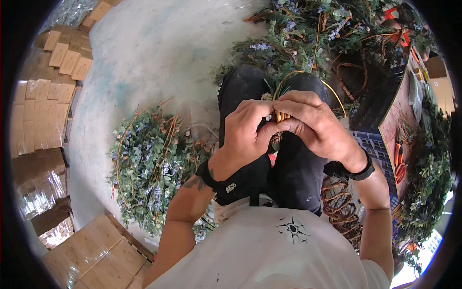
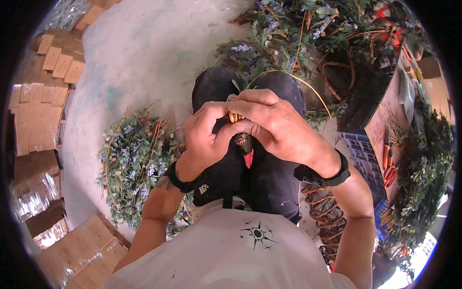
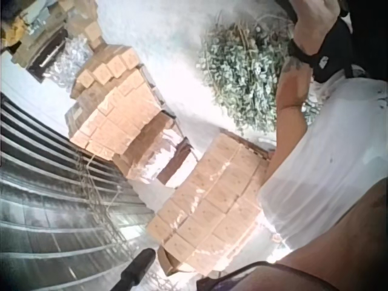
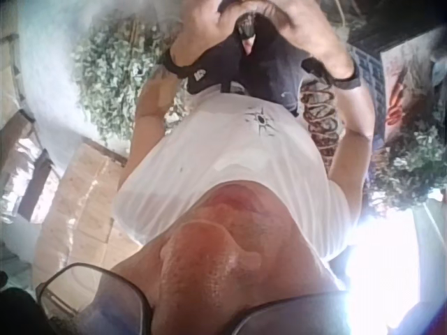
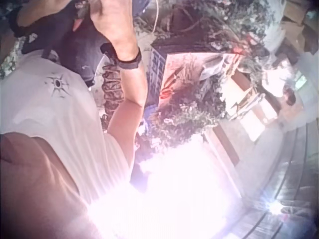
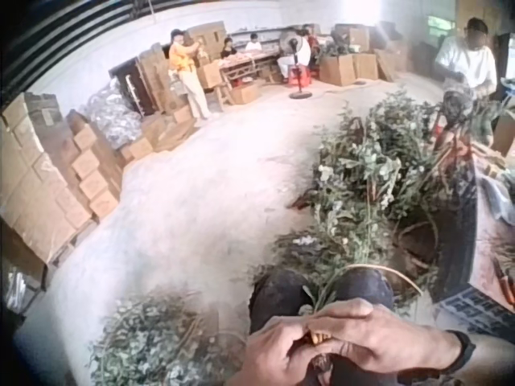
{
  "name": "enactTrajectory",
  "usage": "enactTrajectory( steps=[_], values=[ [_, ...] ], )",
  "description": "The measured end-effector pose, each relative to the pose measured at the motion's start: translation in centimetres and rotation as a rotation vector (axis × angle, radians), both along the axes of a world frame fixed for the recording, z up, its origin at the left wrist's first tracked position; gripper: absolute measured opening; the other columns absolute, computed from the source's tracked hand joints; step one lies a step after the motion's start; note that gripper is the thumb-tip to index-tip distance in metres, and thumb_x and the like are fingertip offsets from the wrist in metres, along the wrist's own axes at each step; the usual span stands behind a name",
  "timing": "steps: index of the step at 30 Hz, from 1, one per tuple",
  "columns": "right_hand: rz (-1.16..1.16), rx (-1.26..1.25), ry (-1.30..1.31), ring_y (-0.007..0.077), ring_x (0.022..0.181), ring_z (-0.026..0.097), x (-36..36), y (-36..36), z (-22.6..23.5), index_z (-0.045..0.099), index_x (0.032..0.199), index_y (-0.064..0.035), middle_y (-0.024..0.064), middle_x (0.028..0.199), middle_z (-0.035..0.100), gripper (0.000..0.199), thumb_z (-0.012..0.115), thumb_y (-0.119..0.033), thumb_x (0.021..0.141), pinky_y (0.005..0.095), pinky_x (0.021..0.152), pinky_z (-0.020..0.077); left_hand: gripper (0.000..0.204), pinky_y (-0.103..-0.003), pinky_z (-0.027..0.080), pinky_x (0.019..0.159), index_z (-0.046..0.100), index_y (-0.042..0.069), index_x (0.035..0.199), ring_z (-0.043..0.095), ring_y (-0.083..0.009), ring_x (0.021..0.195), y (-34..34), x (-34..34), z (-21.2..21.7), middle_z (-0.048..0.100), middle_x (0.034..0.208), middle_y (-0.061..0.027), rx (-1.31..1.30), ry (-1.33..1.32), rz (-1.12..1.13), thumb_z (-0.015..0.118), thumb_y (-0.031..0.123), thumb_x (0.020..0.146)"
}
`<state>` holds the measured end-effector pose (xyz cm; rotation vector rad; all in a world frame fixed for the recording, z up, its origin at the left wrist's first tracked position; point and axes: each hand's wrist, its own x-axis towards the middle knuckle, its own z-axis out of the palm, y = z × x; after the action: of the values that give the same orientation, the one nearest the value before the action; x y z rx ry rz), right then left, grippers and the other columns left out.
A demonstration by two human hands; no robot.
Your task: Assemble decorative floral wreaths by trimming stems and attaching greenery to a branch-like frame.
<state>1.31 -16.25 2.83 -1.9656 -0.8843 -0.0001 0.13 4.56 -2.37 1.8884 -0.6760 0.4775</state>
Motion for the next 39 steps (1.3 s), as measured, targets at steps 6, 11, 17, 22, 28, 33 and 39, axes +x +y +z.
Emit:
enactTrajectory(
  steps=[6,11,17,22,28,33,39],
  values=[
    [0.007,-0.116,0.042,0.0395,0.115,0.062,0.0,0.5,0.8,0.066,0.124,-0.0085,0.0129,0.127,0.064,0.035,0.07,0.0,0.09,0.0465,0.093,0.0549,0.035,-0.038,0.057,0.075,0.066,0.003,0.11,0.071,-0.03,0.088,0.4,-0.6,1.2,0.072,0.102,-0.0129,-0.048,0.204,-0.052,0.086,0.014,0.083],
    [0.066,-0.098,-0.236,0.0375,0.111,0.063,0.1,-0.5,0.7,0.069,0.112,-0.0101,0.0105,0.124,0.066,0.046,0.076,-0.002,0.068,0.0462,0.089,0.0546,0.032,-0.036,0.056,0.077,0.067,0.001,0.109,0.069,-0.0264,0.089,-0.3,0.2,1.4,0.071,0.1,-0.0144,0.023,0.205,-0.05,0.084,0.017,0.088],
    [0.017,0.188,-0.007,0.0361,0.105,0.065,1.2,0.7,-1.6,0.072,0.105,-0.0075,0.0131,0.105,0.069,0.024,0.071,-0.014,0.082,0.0463,0.086,0.0536,0.023,-0.031,0.052,0.078,0.061,-0.008,0.108,0.061,-0.0151,0.088,0.6,-0.9,-0.9,0.068,0.095,-0.0095,-0.004,0.219,0.05,0.068,0.012,0.098],
    [-0.243,0.233,-0.011,0.0361,0.114,0.064,-3.4,-3.9,-1.8,0.072,0.11,-0.0049,0.0148,0.113,0.07,0.025,0.066,-0.023,0.093,0.0435,0.095,0.0531,0.027,-0.037,0.053,0.09,0.059,-0.009,0.109,0.065,-0.0236,0.097,-1.0,-0.6,-0.4,0.068,0.104,-0.0164,-0.059,0.28,-0.035,0.064,0.016,0.101],
    [-1.221,-0.663,0.137,0.0333,0.114,0.066,-13.0,-35.8,-5.7,0.068,0.126,-0.0078,0.014,0.121,0.072,0.032,0.058,-0.011,0.095,0.0422,0.097,0.0544,0.037,-0.042,0.054,0.1,0.057,-0.011,0.118,0.067,-0.0313,0.107,-1.1,-0.3,0.4,0.068,0.114,-0.023,-0.079,0.255,-0.113,0.068,0.017,0.098],
    [-1.454,-0.979,0.06,0.0363,0.123,0.062,-17.8,-47.8,-6.2,0.062,0.134,-0.0092,0.014,0.137,0.063,0.039,0.057,-0.009,0.095,0.0432,0.101,0.0525,0.038,-0.04,0.055,0.098,0.055,-0.01,0.121,0.066,-0.0297,0.109,-0.6,-0.2,0.4,0.067,0.118,-0.0224,-0.093,0.384,-0.159,0.068,0.016,0.098],
    [-1.072,-1.247,0.178,0.0348,0.12,0.064,-14.7,-49.4,-5.3,0.065,0.131,-0.0115,0.011,0.129,0.066,0.042,0.059,-0.002,0.09,0.0441,0.098,0.0543,0.038,-0.04,0.054,0.1,0.055,-0.01,0.121,0.066,-0.0301,0.111,-0.1,-0.6,0.4,0.066,0.119,-0.0226,-0.049,0.357,-0.101,0.068,0.017,0.098]
  ],
)
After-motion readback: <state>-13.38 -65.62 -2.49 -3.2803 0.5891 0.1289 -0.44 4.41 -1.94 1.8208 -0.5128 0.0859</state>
